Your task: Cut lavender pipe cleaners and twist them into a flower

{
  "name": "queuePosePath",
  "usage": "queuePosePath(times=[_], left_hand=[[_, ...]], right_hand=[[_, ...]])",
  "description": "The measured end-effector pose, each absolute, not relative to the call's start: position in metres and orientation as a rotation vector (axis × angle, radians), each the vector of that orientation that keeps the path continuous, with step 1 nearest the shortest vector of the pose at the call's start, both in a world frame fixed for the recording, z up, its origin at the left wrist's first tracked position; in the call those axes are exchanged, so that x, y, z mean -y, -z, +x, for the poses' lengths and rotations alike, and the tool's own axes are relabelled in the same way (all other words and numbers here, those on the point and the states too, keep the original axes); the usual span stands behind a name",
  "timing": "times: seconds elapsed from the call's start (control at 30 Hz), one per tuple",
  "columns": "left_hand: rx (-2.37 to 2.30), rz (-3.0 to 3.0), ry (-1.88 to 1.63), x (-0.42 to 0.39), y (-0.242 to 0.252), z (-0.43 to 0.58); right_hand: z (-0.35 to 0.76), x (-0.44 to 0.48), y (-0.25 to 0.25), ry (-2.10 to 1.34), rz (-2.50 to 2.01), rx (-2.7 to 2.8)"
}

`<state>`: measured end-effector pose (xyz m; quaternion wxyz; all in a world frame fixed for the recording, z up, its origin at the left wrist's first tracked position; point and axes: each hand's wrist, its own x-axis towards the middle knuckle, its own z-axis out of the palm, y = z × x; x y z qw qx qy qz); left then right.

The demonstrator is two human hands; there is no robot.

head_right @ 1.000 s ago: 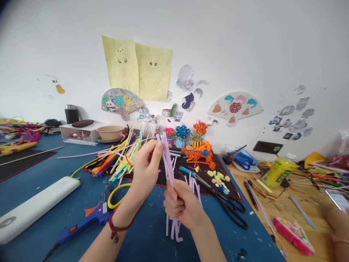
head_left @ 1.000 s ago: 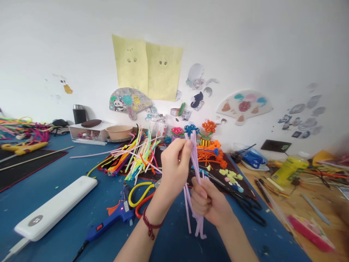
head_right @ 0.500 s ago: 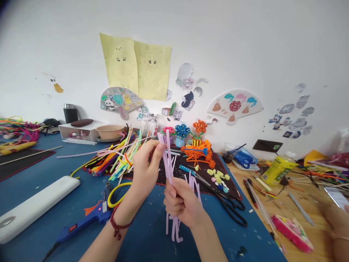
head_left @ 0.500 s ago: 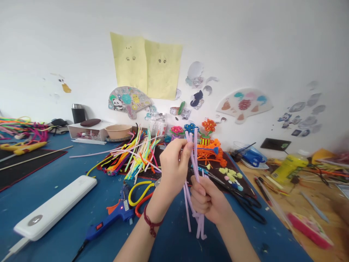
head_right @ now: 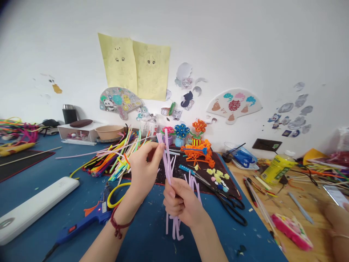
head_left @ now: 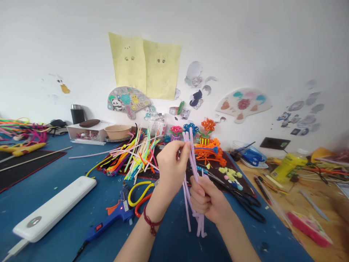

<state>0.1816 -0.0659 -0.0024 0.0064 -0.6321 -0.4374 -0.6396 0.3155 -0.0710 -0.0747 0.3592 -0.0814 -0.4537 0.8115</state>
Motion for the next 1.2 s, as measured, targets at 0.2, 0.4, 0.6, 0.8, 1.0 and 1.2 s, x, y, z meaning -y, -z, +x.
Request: queuePosePath(times=[0.2,0.4,0.6,0.8,1.0,1.2], left_hand=[[1.411,-1.957,2.065,0.067,0.001,0.181],[1.419,-1.996,2.205,0.070,0.003,0.180],[1.428,-2.049,2.258,0.065,0.007,0.182],[1.415,-2.110,2.397,0.060,0.012,0.181],[1.433,-2.073,2.544,0.055,0.019,0.176],[1.448,-2.014,2.556,0.056,0.018,0.171]], right_hand=[[0.313,0.073,0.073,-2.082,-0.207,1.183],[0.311,0.076,0.073,-2.005,-0.284,1.186],[0.310,0.074,0.074,-1.985,-0.361,1.192],[0.312,0.071,0.074,-2.015,-0.334,1.206],[0.308,0.072,0.072,-1.997,-0.341,1.196],[0.307,0.074,0.071,-1.864,-0.461,1.258]])
